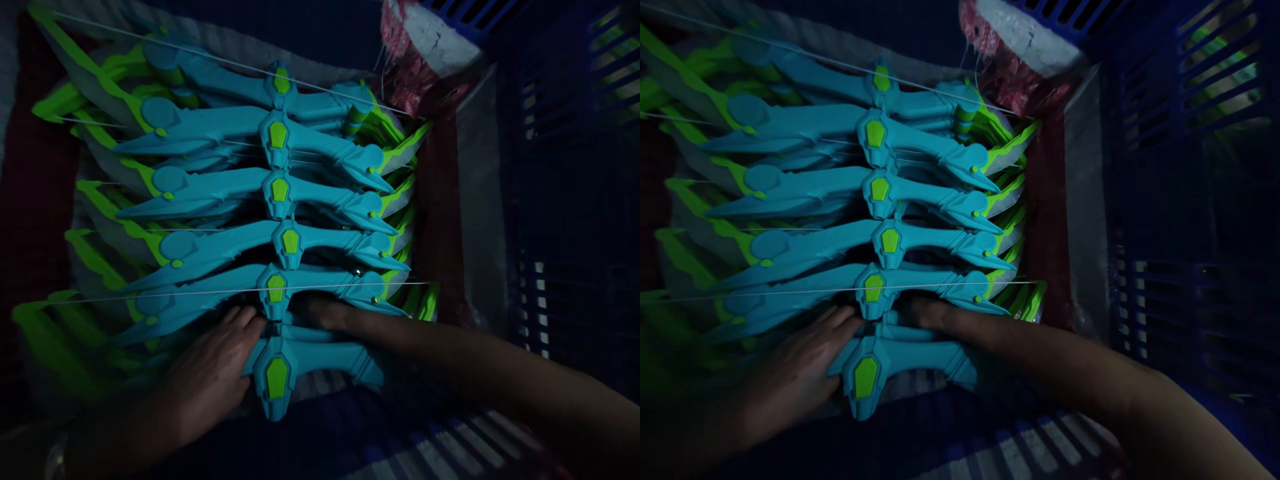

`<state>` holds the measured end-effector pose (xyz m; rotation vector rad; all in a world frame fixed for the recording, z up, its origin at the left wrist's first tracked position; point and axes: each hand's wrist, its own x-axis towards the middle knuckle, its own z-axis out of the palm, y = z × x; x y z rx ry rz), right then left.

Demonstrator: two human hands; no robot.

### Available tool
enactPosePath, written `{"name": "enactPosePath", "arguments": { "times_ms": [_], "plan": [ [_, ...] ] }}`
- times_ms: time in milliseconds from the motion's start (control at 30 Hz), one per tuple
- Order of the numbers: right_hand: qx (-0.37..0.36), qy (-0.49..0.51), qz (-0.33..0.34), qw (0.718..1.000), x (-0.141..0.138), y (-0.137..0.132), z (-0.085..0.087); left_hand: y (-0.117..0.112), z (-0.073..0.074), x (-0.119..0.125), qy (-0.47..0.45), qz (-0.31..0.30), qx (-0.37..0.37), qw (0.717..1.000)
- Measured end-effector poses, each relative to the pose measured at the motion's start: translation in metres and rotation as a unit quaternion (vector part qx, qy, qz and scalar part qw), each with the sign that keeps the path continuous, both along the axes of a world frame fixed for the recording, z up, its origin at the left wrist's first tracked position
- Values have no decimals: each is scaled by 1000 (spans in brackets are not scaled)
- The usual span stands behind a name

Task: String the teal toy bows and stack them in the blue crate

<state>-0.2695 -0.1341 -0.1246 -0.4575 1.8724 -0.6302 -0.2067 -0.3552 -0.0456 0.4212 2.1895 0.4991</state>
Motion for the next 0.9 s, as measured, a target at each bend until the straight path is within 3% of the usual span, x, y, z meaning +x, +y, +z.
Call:
{"name": "enactPosePath", "arguments": {
  "times_ms": [133,233,367,633,767,900],
  "plan": [
    [43,-54,-47,997,-6,1,24,-2,-4,4,-1,-14,-31,999],
    [34,-95,-86,991,-8,9,50,-6,-9,8,15,-12,-35,999],
    [32,-127,-69,989,-9,25,71,-10,-15,13,38,-12,-29,999],
    [0,-150,-31,988,-11,32,70,-11,-15,14,38,5,-19,999],
    [-30,-107,-19,994,-12,34,72,-8,-10,10,50,-5,-22,999],
    [-4,-105,-7,994,-13,36,69,-8,-9,7,54,-9,-6,998]
  ]
}}
